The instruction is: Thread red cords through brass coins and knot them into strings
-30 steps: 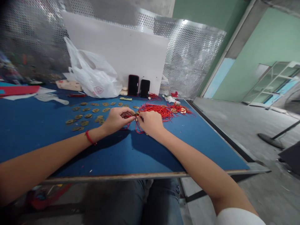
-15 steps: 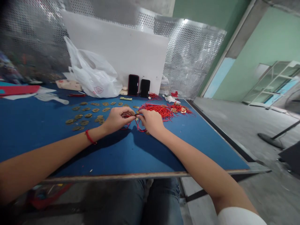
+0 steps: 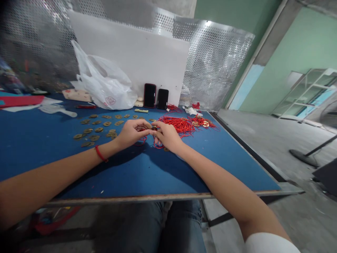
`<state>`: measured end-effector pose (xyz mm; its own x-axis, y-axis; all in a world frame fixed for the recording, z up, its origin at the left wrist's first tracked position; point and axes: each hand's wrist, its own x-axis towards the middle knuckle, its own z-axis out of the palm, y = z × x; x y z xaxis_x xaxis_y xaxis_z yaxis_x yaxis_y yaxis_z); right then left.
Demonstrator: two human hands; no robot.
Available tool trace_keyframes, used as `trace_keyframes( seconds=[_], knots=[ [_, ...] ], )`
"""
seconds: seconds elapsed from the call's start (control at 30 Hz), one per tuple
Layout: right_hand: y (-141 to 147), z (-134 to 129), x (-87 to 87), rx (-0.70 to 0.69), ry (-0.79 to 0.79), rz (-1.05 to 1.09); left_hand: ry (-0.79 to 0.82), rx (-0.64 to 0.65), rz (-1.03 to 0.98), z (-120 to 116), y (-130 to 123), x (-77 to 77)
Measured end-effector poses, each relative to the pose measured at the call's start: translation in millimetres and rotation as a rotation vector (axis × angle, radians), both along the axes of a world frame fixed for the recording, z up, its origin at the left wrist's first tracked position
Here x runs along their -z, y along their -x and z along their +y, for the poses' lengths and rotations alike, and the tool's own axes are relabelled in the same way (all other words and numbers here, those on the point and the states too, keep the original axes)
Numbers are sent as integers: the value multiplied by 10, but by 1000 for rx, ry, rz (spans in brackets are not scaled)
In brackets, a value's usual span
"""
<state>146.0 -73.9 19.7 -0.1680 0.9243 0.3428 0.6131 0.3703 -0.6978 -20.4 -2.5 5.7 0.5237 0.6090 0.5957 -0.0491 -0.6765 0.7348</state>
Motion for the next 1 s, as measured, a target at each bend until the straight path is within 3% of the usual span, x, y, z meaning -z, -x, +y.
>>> trace_keyframes(
  seconds=[0.43, 0.6, 0.77, 1.0],
  knots=[
    [-15, 30, 2, -78, 127, 179, -94, -39, 45, -29, 15, -32],
    [-13, 21, -24, 17, 94, 232, -157, -91, 78, -32, 18, -59],
    [36, 30, 23, 11, 63, 395, -161, -90, 66, -45, 13, -86],
    [128, 9, 34, 58, 161, 676, -125, -108, 49, -60, 4, -102]
  ],
)
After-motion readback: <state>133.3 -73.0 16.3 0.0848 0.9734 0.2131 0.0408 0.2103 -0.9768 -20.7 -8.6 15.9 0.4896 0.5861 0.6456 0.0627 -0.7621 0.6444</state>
